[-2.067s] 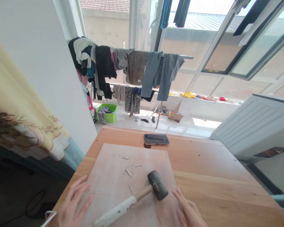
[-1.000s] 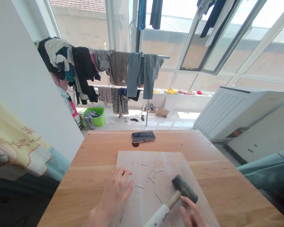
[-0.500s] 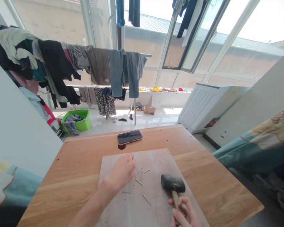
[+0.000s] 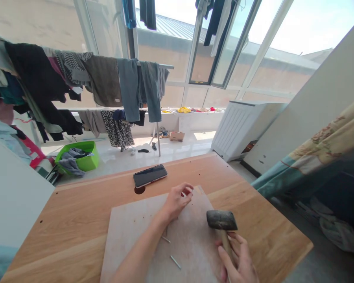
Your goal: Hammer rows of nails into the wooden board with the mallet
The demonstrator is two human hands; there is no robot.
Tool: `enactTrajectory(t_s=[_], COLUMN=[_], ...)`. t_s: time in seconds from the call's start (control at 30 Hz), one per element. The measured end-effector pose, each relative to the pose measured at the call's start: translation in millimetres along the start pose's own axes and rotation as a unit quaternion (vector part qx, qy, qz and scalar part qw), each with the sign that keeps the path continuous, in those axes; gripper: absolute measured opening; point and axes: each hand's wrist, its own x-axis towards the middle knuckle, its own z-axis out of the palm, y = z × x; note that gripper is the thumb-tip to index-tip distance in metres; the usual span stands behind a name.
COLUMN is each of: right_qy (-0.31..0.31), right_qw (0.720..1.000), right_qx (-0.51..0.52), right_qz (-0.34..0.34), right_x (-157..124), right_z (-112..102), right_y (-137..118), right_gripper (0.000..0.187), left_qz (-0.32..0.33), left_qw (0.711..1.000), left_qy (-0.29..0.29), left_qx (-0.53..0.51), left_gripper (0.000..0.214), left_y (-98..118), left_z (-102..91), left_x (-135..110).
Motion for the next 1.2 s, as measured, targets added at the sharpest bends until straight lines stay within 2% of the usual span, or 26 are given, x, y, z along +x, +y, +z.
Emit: enactTrajectory(t_s=[0.1, 0.23, 0.43, 0.53, 0.7, 0.87, 1.2], right_qy=[-0.021, -0.041, -0.051, -0.055, -0.038, -0.037, -0.040], right_qw=[0.999, 0.998, 0.997, 0.995, 0.995, 0.995, 0.995], right_qx=[-0.004, -0.025, -0.048, -0.059, -0.074, -0.072, -0.080], right_qz=[0.024, 0.029, 0.042, 0.052, 0.059, 0.062, 0.055], right_x=[-0.7, -0.4, 0.5, 0.1, 0.8, 0.6, 3.9], right_z=[-1.5, -3.2, -5.5, -5.4, -3.9, -3.0, -3.0], right_y=[-0.5, 1.8, 1.3, -0.1, 2.9, 2.8, 15.4], right_gripper=[0.052, 0.056, 0.065, 0.064, 0.068, 0.070, 0.068], left_qz=[0.003, 0.023, 0.051, 0.052, 0.043, 0.060, 0.070], left_qw=[1.000, 0.998, 0.994, 0.990, 0.958, 0.915, 0.908], left_qy=[0.003, -0.043, -0.065, -0.082, -0.151, -0.189, -0.198], left_qx=[0.003, 0.038, 0.066, 0.103, 0.239, 0.350, 0.362], left_gripper=[0.015, 0.010, 0.020, 0.024, 0.026, 0.021, 0.022], left_y=[-8.6, -8.5, -1.9, 0.0, 13.8, 29.7, 32.9], left_z=[3.9, 1.6, 1.3, -6.2, -25.2, -24.3, -13.7], left_x=[4.4, -1.5, -3.4, -3.1, -2.5, -1.1, -2.5])
